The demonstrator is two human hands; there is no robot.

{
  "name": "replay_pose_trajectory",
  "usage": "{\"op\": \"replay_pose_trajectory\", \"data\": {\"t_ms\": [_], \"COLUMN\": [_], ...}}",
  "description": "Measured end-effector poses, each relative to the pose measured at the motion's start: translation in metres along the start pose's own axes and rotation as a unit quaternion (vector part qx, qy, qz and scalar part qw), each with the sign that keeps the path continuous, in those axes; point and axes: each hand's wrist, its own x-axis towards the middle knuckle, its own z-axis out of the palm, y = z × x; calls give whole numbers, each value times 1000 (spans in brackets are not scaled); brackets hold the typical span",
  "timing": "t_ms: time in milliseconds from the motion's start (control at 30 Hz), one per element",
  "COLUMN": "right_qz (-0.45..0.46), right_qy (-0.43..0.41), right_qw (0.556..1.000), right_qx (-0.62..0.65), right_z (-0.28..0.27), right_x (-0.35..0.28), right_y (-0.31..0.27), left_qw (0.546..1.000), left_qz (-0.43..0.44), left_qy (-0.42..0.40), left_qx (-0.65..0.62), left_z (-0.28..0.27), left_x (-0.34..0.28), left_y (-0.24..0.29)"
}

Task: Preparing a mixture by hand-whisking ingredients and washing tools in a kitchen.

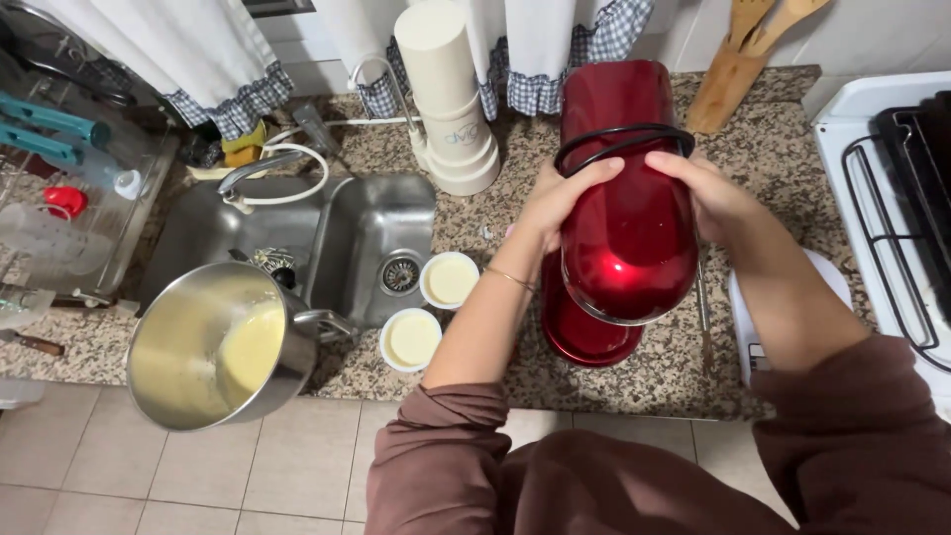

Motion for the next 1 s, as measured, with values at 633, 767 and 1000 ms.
{"op": "replay_pose_trajectory", "data": {"t_ms": [633, 767, 1000], "right_qz": [-244, -233, -164], "right_qy": [126, 124, 184], "right_qw": [961, 964, 967], "right_qx": [-20, -26, -58], "right_z": [48, 0, -49], "right_x": [-196, -198, -175], "right_y": [56, 80, 47], "left_qw": [960, 958, 953], "left_qz": [219, 206, 239], "left_qy": [-13, -3, 12], "left_qx": [174, 199, 184], "left_z": [78, 86, 94], "left_x": [-187, -179, -161], "left_y": [3, 4, 23]}}
